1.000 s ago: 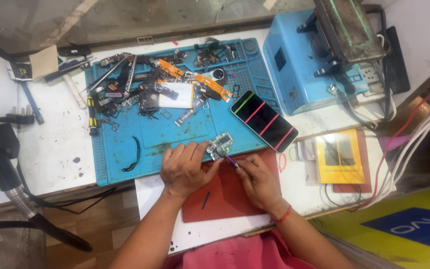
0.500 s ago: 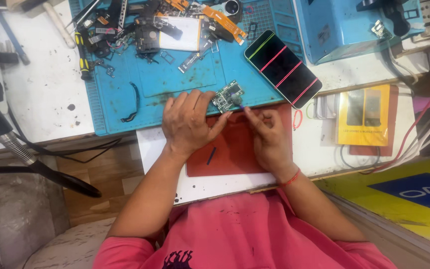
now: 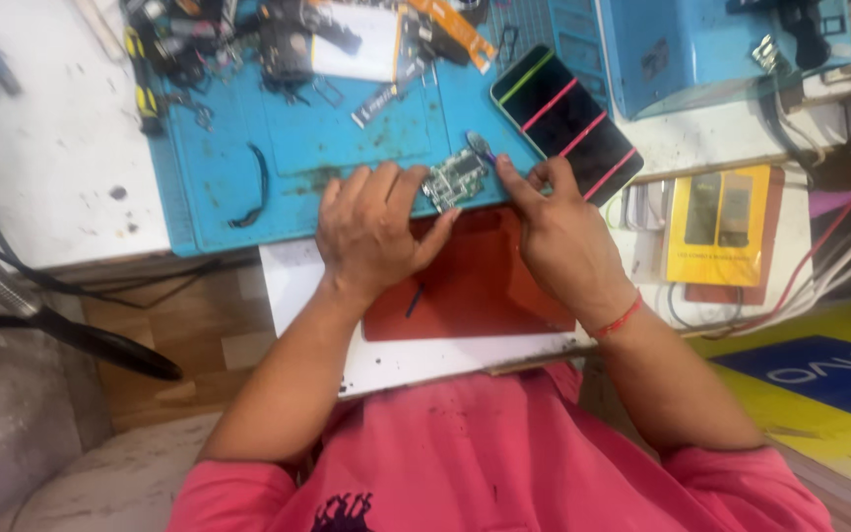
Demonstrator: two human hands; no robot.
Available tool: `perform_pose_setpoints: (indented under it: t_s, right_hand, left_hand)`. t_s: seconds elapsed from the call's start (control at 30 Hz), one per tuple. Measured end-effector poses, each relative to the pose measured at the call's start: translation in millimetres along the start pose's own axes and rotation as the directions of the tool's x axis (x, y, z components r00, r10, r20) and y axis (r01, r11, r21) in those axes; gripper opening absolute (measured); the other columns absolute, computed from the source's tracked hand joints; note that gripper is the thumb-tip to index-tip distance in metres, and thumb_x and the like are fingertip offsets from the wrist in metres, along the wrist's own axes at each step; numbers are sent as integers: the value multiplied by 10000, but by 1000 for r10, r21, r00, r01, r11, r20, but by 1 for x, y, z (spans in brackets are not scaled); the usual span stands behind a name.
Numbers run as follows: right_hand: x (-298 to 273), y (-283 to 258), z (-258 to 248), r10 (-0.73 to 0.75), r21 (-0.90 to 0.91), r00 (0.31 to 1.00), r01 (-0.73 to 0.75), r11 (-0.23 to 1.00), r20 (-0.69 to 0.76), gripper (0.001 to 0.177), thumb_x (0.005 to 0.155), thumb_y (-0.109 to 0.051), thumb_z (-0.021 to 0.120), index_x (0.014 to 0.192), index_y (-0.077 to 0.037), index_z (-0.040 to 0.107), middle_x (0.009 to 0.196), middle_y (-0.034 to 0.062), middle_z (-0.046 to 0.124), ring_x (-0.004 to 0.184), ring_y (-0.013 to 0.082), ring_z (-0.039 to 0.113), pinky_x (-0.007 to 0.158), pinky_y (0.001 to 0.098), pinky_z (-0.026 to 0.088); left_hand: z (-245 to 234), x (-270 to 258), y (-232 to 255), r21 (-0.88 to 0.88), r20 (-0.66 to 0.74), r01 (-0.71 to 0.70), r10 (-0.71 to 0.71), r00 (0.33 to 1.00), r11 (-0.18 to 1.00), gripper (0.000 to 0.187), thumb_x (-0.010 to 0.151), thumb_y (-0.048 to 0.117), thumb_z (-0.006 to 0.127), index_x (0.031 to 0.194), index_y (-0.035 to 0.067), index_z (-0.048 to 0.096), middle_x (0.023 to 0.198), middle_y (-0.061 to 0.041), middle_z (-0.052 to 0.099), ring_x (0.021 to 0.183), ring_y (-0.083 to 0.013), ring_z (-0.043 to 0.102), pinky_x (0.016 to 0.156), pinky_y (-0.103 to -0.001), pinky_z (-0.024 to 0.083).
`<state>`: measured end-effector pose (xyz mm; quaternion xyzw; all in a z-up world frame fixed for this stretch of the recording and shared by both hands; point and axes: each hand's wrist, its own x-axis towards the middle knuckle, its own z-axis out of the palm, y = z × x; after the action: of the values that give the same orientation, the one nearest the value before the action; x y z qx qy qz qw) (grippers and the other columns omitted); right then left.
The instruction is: The person uses a toothbrush to scrub a small green circuit board held in their left hand. The person scrubs the surface of the board with repetitive motions, focusing on cleaning the components and traces.
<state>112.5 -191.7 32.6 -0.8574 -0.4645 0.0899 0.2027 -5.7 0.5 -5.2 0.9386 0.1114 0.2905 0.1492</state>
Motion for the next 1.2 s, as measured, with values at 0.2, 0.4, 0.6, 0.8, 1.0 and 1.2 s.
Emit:
perform_pose_setpoints:
  t_s: [0.2, 0.4, 0.6, 0.8, 1.0, 1.2]
  right_hand:
    - [-4, -2, 5, 3, 66, 1000, -3, 998, -9, 512, 940, 7, 576, 1427, -145, 614, 1087, 184, 561, 836, 383, 647, 687, 473, 540]
    - [0, -9, 6, -8, 58, 1000, 7, 998, 11, 512, 931, 7, 583, 1423, -130, 615, 1069, 188, 565, 852, 396, 646, 711, 483, 532]
    - [8, -2, -2, -37, 53, 999, 36, 998, 24, 485, 939, 20, 585, 1401, -117, 644, 1074, 188, 585, 825, 387, 638, 724, 476, 525]
    - [-3, 2, 11, 30, 129, 998, -22, 991, -59, 454, 974, 2, 646, 1415, -105, 640, 1052, 189, 566, 862, 380, 620, 739, 453, 508]
    - [-32, -7, 24, 35, 134, 996, -24, 991, -82, 510, 906, 35, 637, 1391, -125, 646, 1083, 175, 578, 878, 323, 649, 737, 413, 530]
    - [-32, 4, 22, 32, 140, 999, -26, 990, -40, 582, 911, 54, 637, 1441, -187, 619, 1078, 146, 563, 850, 303, 634, 745, 419, 533]
  left_hand:
    - [-2, 0, -3, -60, -7, 8, -9, 1000, 998, 404, 875, 452, 808, 1073, 110, 723, 908, -45, 590, 821, -244, 601, 713, -396, 416]
    - [-4, 3, -6, -113, 56, 47, -41, 998, 992, 422, 834, 464, 834, 1055, 120, 731, 900, -39, 599, 812, -240, 609, 702, -401, 417]
    - [-3, 0, -6, -111, 41, 44, -40, 998, 993, 469, 833, 453, 850, 1103, 92, 722, 935, -48, 597, 843, -244, 602, 737, -409, 420]
    - [-3, 4, -5, -114, 73, 68, -60, 995, 991, 470, 853, 509, 808, 1107, 127, 706, 943, -37, 591, 824, -228, 580, 703, -403, 397]
    - [-10, 9, -5, -99, 92, 11, -1, 996, 995, 504, 852, 539, 786, 1148, 137, 720, 908, -32, 573, 784, -228, 548, 692, -401, 382]
    - [-3, 4, -9, -67, 68, -30, 34, 997, 997, 501, 874, 533, 811, 1139, 121, 705, 923, -16, 597, 821, -213, 557, 723, -380, 394]
